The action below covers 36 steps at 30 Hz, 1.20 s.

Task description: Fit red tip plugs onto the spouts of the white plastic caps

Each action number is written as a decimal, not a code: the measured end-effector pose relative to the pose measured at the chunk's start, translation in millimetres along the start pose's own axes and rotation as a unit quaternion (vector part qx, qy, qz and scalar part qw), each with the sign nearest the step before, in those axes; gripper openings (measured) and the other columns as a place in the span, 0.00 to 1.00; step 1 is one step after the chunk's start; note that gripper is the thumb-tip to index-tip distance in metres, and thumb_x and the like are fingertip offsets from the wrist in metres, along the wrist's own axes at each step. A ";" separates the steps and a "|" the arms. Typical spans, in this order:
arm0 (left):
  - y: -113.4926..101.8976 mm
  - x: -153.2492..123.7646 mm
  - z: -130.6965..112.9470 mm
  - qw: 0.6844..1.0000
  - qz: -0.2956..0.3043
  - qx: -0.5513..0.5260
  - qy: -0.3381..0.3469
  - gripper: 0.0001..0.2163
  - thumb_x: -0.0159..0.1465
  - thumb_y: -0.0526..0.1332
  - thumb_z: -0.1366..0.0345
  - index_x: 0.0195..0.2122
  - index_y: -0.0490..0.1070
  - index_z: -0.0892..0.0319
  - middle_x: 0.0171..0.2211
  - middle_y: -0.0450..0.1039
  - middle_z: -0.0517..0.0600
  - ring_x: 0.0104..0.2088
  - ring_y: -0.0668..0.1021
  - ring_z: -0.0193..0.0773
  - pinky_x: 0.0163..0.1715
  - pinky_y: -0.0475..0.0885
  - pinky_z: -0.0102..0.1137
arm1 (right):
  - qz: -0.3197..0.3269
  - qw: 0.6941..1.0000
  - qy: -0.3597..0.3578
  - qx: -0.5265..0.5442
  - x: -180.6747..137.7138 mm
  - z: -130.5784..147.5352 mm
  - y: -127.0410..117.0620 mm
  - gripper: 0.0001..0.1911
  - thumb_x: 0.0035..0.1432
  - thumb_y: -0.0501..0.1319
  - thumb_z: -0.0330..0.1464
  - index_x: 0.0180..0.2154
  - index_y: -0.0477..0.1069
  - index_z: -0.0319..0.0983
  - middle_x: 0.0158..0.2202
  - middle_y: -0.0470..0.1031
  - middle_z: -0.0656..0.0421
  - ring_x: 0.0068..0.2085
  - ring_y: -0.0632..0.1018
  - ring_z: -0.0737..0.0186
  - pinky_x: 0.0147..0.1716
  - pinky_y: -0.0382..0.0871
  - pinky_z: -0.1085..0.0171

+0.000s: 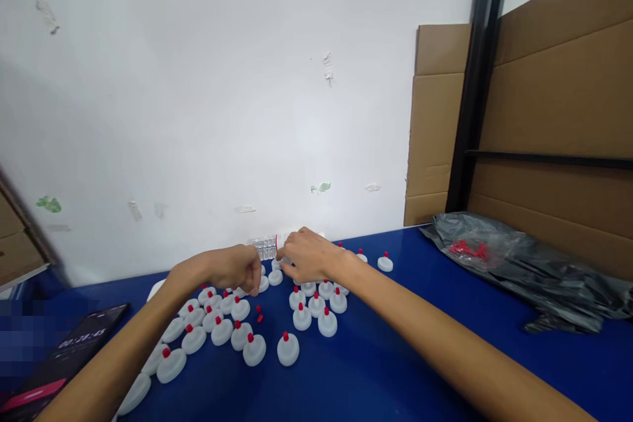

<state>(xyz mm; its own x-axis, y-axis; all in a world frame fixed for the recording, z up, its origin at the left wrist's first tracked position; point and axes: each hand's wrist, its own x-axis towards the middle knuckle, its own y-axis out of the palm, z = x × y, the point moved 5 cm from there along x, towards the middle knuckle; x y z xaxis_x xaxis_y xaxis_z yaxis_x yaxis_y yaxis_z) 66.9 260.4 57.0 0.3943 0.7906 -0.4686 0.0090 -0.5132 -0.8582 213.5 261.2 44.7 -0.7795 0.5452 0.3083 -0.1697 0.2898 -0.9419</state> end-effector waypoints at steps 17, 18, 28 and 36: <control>26.6 18.3 -12.3 0.992 0.042 0.082 -0.082 0.11 0.71 0.65 0.60 0.51 0.75 0.60 0.50 0.77 0.53 0.46 0.81 0.44 0.46 0.79 0.42 | -0.005 0.999 0.038 0.008 1.8 4.0 25.3 0.16 0.75 0.51 0.35 0.50 0.76 0.39 0.45 0.81 0.51 0.52 0.77 0.51 0.57 0.60 0.51; 28.1 20.1 -11.9 0.993 0.041 0.079 -0.076 0.12 0.71 0.65 0.61 0.52 0.75 0.60 0.50 0.77 0.53 0.46 0.81 0.44 0.46 0.79 0.42 | -0.007 0.999 0.042 0.007 1.6 5.1 27.8 0.17 0.76 0.50 0.36 0.50 0.76 0.39 0.46 0.80 0.50 0.52 0.76 0.50 0.58 0.59 0.49; 16.6 15.0 -6.3 0.999 0.007 0.047 -0.011 0.10 0.72 0.64 0.60 0.48 0.75 0.61 0.45 0.78 0.51 0.40 0.81 0.40 0.40 0.80 0.37 | -0.012 0.997 0.074 0.010 1.4 9.4 35.4 0.20 0.77 0.49 0.39 0.54 0.75 0.38 0.49 0.78 0.48 0.58 0.72 0.47 0.62 0.55 0.43; -21.5 -0.2 8.5 0.992 -0.125 0.021 0.012 0.06 0.65 0.67 0.65 0.32 0.77 0.61 0.29 0.78 0.46 0.27 0.78 0.35 0.29 0.73 0.31 | -0.009 0.996 0.080 0.025 0.8 12.9 36.8 0.21 0.77 0.47 0.39 0.53 0.76 0.37 0.50 0.78 0.47 0.61 0.70 0.46 0.64 0.52 0.40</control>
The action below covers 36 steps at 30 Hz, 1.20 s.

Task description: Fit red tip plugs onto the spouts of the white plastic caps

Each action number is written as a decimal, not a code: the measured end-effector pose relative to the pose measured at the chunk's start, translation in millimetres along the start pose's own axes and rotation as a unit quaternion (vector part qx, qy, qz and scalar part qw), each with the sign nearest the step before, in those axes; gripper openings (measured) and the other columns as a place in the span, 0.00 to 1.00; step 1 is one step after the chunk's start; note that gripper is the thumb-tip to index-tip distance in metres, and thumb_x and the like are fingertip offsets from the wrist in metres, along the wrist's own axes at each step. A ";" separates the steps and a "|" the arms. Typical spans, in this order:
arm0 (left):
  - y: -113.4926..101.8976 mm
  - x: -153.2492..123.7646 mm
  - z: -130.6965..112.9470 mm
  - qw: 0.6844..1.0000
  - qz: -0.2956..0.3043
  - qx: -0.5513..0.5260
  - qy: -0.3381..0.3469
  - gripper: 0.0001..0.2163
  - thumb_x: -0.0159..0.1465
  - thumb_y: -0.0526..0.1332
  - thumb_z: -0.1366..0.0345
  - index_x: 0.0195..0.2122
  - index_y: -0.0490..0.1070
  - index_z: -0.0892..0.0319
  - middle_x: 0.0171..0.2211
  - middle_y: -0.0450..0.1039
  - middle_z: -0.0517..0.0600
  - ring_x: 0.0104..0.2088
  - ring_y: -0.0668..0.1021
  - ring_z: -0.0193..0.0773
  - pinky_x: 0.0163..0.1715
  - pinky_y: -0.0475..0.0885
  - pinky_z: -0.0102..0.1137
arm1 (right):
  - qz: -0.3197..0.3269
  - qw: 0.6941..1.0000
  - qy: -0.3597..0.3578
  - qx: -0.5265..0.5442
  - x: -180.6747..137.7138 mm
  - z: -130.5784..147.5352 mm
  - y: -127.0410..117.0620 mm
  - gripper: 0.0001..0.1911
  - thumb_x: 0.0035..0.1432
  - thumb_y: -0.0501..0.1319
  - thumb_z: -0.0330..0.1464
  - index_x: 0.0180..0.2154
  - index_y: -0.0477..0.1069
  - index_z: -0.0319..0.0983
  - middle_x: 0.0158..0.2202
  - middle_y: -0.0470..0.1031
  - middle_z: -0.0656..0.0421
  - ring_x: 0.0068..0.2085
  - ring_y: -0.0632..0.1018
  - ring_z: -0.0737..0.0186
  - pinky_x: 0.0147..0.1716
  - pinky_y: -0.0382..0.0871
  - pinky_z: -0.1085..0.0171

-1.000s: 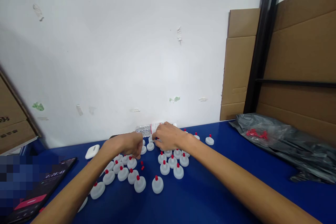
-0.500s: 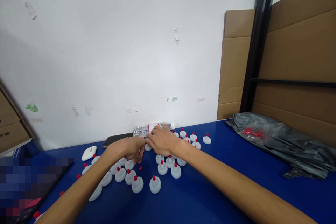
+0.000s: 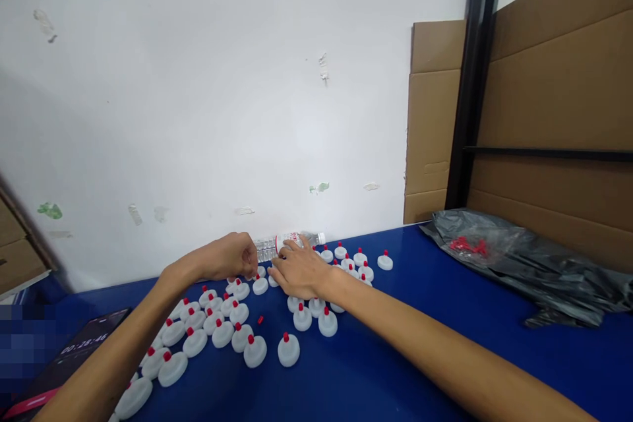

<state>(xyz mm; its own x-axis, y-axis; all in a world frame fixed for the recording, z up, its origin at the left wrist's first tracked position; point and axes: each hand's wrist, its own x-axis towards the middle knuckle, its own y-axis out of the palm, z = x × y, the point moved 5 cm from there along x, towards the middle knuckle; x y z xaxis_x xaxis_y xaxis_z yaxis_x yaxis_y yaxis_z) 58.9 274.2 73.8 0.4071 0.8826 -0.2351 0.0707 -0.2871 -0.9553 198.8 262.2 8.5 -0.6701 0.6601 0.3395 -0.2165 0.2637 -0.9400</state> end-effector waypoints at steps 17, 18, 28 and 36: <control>-22.2 -6.0 -1.8 0.988 -0.154 0.010 0.020 0.07 0.55 0.61 0.69 0.29 0.81 0.57 0.32 0.83 0.51 0.26 0.79 0.39 0.26 0.64 0.30 | 0.012 0.999 -0.004 0.044 -0.7 -1.0 3.6 0.32 0.78 0.39 0.47 0.58 0.74 0.36 0.57 0.76 0.44 0.69 0.63 0.38 0.65 0.51 0.33; -22.6 -5.0 -0.3 0.987 -0.160 0.011 0.020 0.08 0.56 0.61 0.69 0.30 0.81 0.57 0.33 0.83 0.51 0.27 0.79 0.39 0.26 0.64 0.30 | 0.001 0.999 -0.008 0.040 -0.5 -0.9 1.6 0.32 0.78 0.40 0.47 0.58 0.74 0.36 0.57 0.76 0.44 0.68 0.64 0.39 0.64 0.52 0.33; -31.4 -3.4 4.5 0.975 -0.221 0.005 0.011 0.09 0.62 0.60 0.67 0.36 0.83 0.56 0.41 0.84 0.51 0.30 0.81 0.40 0.29 0.67 0.30 | -0.085 0.988 -0.127 -0.027 2.0 12.1 -20.1 0.24 0.76 0.51 0.45 0.46 0.79 0.35 0.43 0.82 0.49 0.54 0.76 0.51 0.69 0.44 0.46; -28.1 -2.4 2.6 0.979 -0.203 0.005 0.012 0.08 0.64 0.62 0.66 0.37 0.82 0.57 0.40 0.84 0.52 0.30 0.81 0.39 0.30 0.68 0.31 | -0.063 0.990 -0.126 -0.009 0.3 15.3 -16.6 0.22 0.77 0.48 0.41 0.45 0.79 0.38 0.43 0.83 0.52 0.50 0.78 0.53 0.60 0.59 0.49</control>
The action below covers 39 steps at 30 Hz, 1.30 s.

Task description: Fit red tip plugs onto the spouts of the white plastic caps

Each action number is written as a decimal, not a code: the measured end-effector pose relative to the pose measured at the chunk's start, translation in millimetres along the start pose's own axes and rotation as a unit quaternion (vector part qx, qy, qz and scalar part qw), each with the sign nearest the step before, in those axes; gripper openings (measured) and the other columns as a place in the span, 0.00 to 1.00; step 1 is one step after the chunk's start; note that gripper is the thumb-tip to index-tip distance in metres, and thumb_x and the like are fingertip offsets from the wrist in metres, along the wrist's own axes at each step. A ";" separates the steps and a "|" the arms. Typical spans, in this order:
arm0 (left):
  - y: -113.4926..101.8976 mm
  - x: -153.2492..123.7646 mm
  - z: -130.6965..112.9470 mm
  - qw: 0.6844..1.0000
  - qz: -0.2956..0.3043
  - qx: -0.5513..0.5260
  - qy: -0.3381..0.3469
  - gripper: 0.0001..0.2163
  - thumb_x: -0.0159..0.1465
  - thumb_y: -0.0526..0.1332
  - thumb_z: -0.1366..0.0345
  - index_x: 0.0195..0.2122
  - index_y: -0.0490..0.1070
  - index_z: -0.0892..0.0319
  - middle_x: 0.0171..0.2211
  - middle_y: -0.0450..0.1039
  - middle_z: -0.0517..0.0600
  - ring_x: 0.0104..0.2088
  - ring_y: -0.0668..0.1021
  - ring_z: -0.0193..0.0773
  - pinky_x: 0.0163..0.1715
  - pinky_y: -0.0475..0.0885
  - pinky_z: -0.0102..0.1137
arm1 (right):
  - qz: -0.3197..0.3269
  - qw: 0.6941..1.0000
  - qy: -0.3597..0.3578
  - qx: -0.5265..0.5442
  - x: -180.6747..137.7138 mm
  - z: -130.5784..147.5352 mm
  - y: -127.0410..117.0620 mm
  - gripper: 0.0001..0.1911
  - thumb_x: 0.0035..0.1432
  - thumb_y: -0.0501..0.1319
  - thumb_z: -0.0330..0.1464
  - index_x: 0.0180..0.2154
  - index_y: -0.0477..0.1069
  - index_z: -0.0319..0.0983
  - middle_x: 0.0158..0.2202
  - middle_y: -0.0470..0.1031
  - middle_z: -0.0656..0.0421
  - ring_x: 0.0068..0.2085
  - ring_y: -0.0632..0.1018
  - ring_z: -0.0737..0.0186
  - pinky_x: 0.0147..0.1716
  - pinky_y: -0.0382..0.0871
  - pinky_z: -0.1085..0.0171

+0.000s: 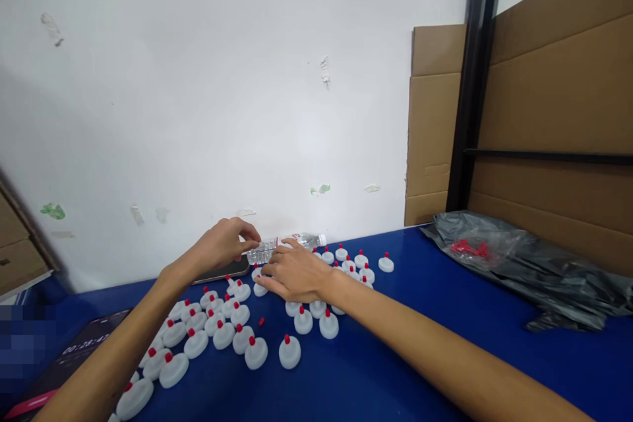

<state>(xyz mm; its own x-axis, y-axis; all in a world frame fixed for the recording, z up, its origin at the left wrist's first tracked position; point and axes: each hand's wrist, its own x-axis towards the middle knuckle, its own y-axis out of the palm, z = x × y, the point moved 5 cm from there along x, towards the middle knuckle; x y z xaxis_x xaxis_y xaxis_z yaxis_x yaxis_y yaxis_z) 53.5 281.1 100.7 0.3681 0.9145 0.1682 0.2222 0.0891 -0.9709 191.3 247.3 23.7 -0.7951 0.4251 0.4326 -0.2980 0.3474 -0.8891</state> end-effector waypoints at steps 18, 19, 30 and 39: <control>8.5 1.6 5.1 0.999 0.032 0.018 -0.011 0.10 0.71 0.64 0.58 0.41 0.78 0.60 0.40 0.80 0.50 0.38 0.81 0.39 0.42 0.78 0.39 | 0.080 0.986 0.106 0.096 -6.5 -14.7 17.7 0.27 0.77 0.43 0.45 0.58 0.75 0.41 0.47 0.77 0.47 0.49 0.77 0.46 0.54 0.65 0.46; 8.4 1.7 5.1 0.999 0.030 0.019 -0.010 0.10 0.71 0.64 0.58 0.41 0.78 0.60 0.40 0.80 0.50 0.38 0.81 0.39 0.42 0.78 0.39 | 0.083 0.985 0.108 0.103 -6.9 -15.2 18.9 0.28 0.77 0.43 0.46 0.58 0.75 0.42 0.48 0.77 0.47 0.50 0.77 0.46 0.54 0.64 0.46; 6.2 1.6 3.0 1.000 0.019 0.019 0.000 0.09 0.71 0.65 0.59 0.40 0.78 0.60 0.40 0.81 0.50 0.40 0.82 0.40 0.44 0.77 0.40 | 0.093 0.974 0.119 0.166 -7.2 -19.6 29.6 0.27 0.76 0.45 0.47 0.63 0.71 0.43 0.60 0.75 0.48 0.61 0.72 0.43 0.60 0.59 0.44; 6.4 1.8 5.4 1.000 0.016 0.017 -0.001 0.09 0.71 0.65 0.60 0.40 0.78 0.60 0.41 0.81 0.50 0.38 0.81 0.39 0.43 0.77 0.39 | 0.084 0.972 0.120 0.185 -5.1 -20.7 26.3 0.23 0.77 0.47 0.44 0.54 0.77 0.41 0.53 0.77 0.49 0.57 0.74 0.48 0.57 0.62 0.44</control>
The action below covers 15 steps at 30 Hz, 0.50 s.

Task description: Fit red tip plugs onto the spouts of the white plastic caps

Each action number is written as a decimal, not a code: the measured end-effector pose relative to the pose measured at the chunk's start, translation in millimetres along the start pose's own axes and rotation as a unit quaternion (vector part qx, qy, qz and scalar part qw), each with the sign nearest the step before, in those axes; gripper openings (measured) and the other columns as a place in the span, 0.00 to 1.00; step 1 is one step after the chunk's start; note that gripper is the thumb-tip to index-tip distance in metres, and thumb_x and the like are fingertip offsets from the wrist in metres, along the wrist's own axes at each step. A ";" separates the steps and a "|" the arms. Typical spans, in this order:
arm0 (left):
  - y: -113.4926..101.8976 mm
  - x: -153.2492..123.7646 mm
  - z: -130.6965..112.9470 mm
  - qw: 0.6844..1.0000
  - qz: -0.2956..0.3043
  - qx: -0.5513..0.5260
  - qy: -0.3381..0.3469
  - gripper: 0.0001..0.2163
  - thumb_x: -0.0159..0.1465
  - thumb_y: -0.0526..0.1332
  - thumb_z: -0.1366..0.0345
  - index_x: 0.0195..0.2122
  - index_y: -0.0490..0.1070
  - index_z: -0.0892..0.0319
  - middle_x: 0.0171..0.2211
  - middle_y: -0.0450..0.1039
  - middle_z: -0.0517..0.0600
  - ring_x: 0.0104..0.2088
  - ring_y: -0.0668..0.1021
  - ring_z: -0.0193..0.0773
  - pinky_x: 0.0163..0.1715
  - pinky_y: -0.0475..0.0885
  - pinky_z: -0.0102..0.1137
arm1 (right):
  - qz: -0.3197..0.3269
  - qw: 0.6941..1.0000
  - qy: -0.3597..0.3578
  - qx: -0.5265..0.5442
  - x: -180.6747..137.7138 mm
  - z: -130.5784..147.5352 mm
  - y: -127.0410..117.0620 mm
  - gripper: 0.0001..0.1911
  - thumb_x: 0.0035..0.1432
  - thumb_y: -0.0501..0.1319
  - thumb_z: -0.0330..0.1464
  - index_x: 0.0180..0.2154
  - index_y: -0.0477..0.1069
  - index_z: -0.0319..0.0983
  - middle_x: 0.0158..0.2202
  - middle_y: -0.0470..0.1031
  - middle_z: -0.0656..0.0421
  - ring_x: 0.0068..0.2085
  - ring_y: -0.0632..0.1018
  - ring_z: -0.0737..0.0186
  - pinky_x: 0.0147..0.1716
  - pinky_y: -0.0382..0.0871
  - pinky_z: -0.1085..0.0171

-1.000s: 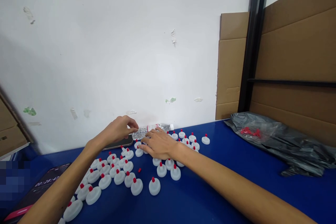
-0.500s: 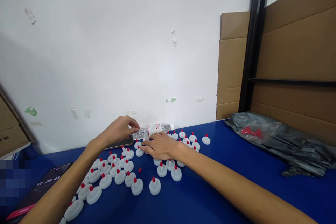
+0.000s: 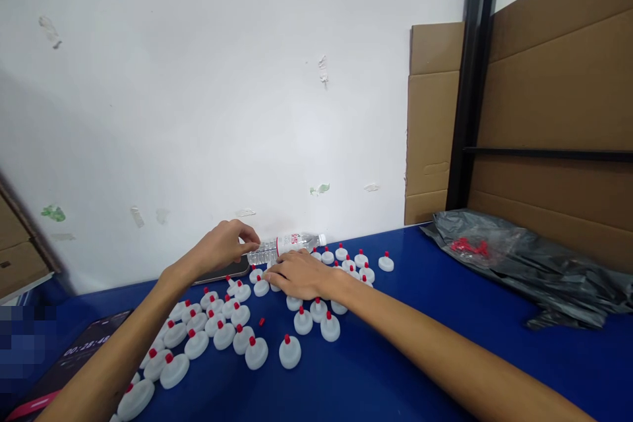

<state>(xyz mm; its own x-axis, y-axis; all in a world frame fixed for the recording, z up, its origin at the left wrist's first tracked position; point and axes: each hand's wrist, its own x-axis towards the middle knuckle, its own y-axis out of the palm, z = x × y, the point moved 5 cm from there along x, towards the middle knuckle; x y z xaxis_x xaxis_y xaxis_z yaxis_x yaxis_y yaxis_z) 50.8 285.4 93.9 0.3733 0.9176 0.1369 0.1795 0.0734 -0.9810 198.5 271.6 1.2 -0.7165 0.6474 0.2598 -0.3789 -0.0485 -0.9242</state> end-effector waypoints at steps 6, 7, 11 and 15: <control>-0.2 0.2 -0.9 1.000 -0.006 -0.005 0.004 0.08 0.70 0.65 0.60 0.39 0.79 0.60 0.40 0.82 0.50 0.39 0.82 0.40 0.43 0.77 0.38 | -0.005 1.000 0.007 0.004 -2.1 1.8 -4.3 0.21 0.76 0.52 0.44 0.45 0.77 0.38 0.54 0.75 0.51 0.57 0.74 0.50 0.56 0.65 0.45; -0.3 0.1 -1.0 1.000 -0.006 -0.005 0.004 0.09 0.70 0.65 0.60 0.39 0.79 0.60 0.40 0.82 0.50 0.39 0.82 0.40 0.43 0.77 0.38 | -0.005 1.000 0.007 0.005 -2.2 2.1 -4.7 0.21 0.76 0.51 0.44 0.44 0.77 0.38 0.53 0.75 0.51 0.57 0.73 0.50 0.56 0.65 0.45; -0.7 0.5 0.0 1.000 -0.007 -0.006 0.004 0.09 0.70 0.65 0.59 0.39 0.79 0.60 0.40 0.82 0.50 0.38 0.82 0.39 0.42 0.77 0.39 | -0.003 1.000 0.008 0.016 -2.3 3.9 -6.1 0.24 0.76 0.49 0.44 0.42 0.78 0.38 0.52 0.74 0.49 0.56 0.73 0.48 0.54 0.65 0.45; -0.3 1.7 3.6 1.000 -0.005 -0.007 0.007 0.09 0.70 0.65 0.59 0.39 0.78 0.60 0.40 0.81 0.49 0.39 0.82 0.39 0.44 0.77 0.39 | -0.007 0.999 0.008 0.036 -2.3 3.1 -9.2 0.29 0.76 0.47 0.47 0.34 0.79 0.38 0.52 0.74 0.46 0.54 0.74 0.45 0.54 0.65 0.46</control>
<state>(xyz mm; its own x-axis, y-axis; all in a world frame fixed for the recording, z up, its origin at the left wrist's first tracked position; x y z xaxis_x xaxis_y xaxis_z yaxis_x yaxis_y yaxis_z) 48.1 288.3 94.0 0.3837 0.9115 0.1482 0.1958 0.0765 -0.9777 201.8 268.2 9.9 -0.7010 0.6609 0.2678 -0.4310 -0.0934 -0.8975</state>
